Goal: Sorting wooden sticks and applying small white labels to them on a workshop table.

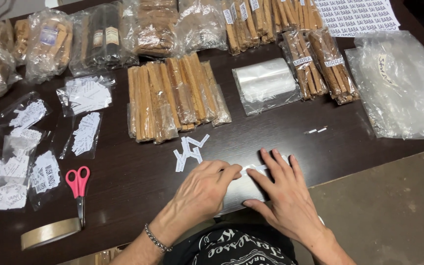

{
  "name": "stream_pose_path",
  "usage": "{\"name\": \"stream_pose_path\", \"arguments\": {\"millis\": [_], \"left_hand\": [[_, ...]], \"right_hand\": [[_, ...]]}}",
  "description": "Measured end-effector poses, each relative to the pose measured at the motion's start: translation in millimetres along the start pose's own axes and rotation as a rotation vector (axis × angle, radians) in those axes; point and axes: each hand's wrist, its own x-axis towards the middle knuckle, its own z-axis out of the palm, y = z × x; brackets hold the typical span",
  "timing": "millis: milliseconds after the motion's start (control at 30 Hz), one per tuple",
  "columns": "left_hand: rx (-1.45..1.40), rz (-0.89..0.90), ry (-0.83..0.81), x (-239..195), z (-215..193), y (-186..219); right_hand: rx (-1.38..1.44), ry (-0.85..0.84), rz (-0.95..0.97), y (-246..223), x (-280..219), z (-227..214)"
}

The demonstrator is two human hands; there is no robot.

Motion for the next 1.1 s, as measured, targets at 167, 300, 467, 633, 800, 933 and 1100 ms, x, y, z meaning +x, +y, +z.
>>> {"name": "stream_pose_path", "arguments": {"millis": [167, 300, 467, 633, 800, 933, 1100], "left_hand": [[-0.088, -0.053, 0.121, -1.7, -6.7, 12.5], [-0.114, -0.049, 0.135, -3.9, -5.8, 12.1], [-0.199, -0.127, 0.091, -8.2, -7.9, 4.6], [-0.24, -0.39, 0.148, 1.7, -38.6, -19.2], [0.024, -0.394, 0.146, 22.1, -42.2, -52.0], [0.204, -0.374, -0.042, 44.1, -30.7, -55.2], [0.366, -0.295, 0.015, 56.9, -16.8, -52.9]], "right_hand": [[0.2, 0.031, 0.057, -2.9, 1.9, -6.4], [-0.069, 0.004, -0.066, -8.0, 2.2, 2.1], [0.058, -0.018, 0.008, -7.0, 4.5, 2.0], [0.292, -0.029, 0.059, -4.1, 7.3, -6.0], [0.425, -0.019, 0.134, -4.3, 8.4, -10.3], [0.566, 0.025, 0.203, -0.8, 6.7, -13.2], [0.685, 0.061, 0.227, 4.2, 3.8, -16.0]]}}
